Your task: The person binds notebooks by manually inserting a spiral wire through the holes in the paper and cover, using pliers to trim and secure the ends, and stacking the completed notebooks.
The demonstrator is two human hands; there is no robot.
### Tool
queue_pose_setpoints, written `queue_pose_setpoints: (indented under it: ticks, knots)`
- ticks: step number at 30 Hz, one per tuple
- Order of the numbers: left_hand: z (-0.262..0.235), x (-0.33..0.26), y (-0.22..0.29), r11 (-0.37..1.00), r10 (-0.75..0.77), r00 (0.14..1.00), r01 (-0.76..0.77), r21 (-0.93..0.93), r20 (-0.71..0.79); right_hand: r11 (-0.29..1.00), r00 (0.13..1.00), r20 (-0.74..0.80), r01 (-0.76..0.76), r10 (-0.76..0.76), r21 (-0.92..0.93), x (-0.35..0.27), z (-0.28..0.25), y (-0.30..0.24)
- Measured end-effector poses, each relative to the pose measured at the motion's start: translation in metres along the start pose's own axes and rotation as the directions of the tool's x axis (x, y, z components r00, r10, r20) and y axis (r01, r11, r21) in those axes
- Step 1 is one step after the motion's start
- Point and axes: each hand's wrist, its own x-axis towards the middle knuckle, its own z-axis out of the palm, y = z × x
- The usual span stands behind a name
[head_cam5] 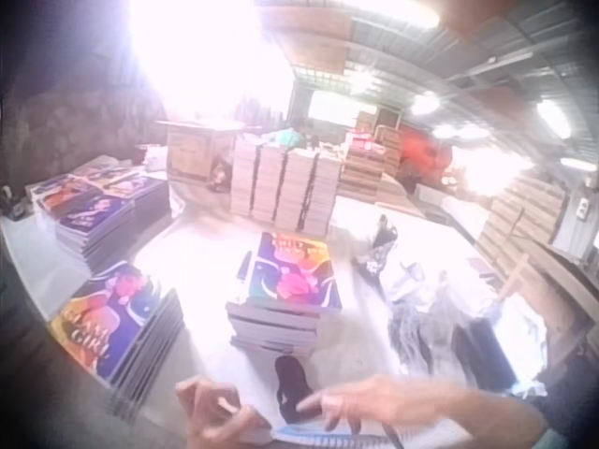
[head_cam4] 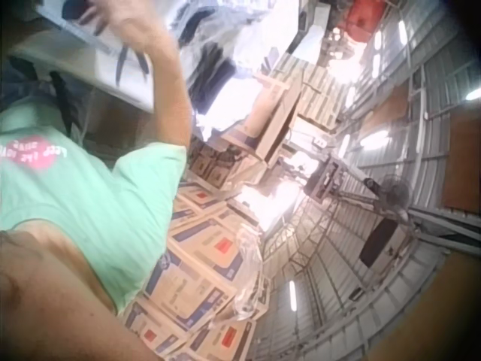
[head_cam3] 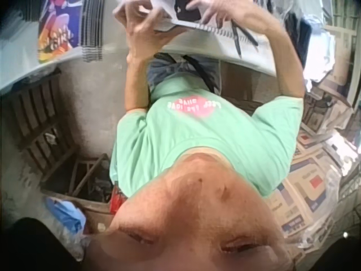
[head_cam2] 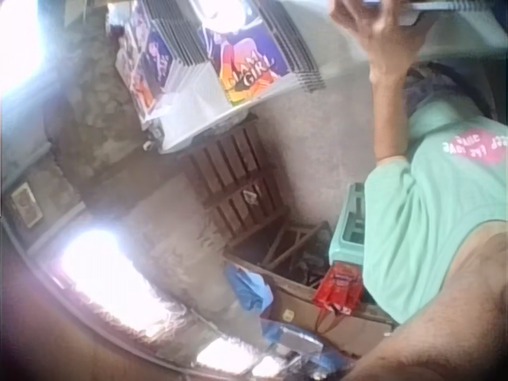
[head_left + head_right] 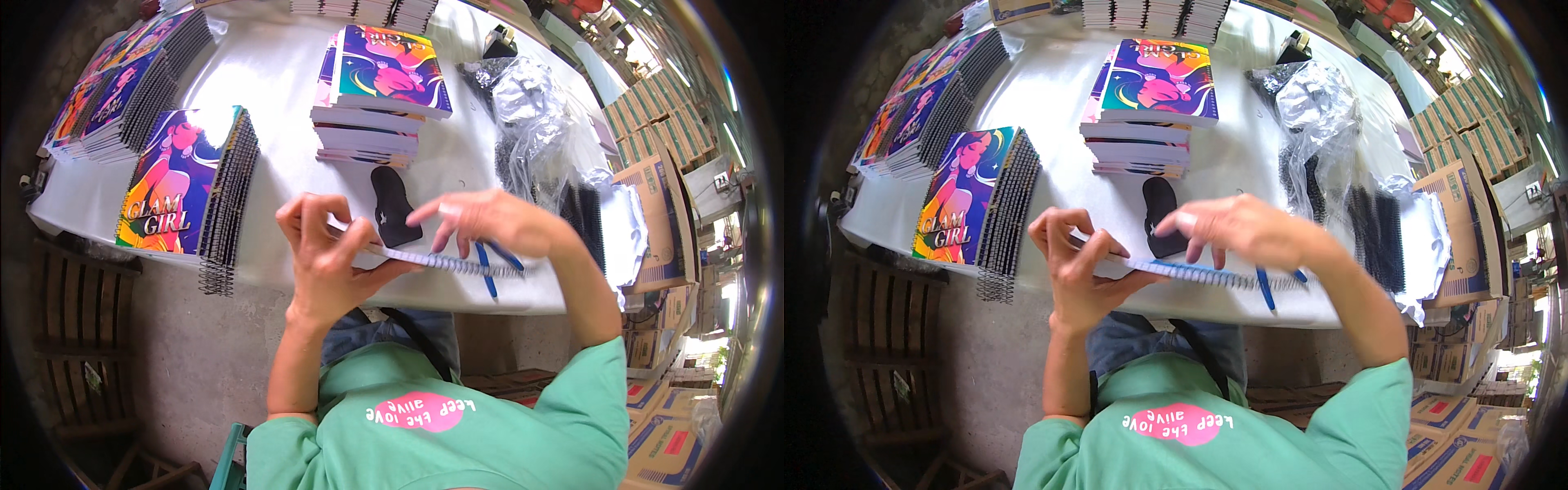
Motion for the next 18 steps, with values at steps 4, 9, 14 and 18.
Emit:
queue_pose_setpoints:
  ticks: [4,9,14,18]
  knots:
    - [0.0,0.0,-0.01,0.991,-0.059,0.998,0.057,-0.125,-0.015,0.832,0.976,-0.173,0.012,-0.129,-0.555,0.043,0.0,0.031]
    - [0.015,-0.001,-0.016,0.969,-0.124,0.987,0.097,-0.227,-0.107,0.512,0.9,-0.34,-0.162,-0.275,-0.843,0.092,0.056,0.095]
    - [0.014,-0.002,-0.015,0.971,-0.143,0.988,0.131,-0.199,-0.051,0.792,0.818,-0.476,-0.041,-0.324,-0.609,0.076,0.043,0.106]
    - [0.019,0.003,-0.013,0.966,-0.155,0.986,0.14,-0.216,-0.056,0.703,0.779,-0.515,0.588,-0.358,0.399,0.04,0.017,0.093]
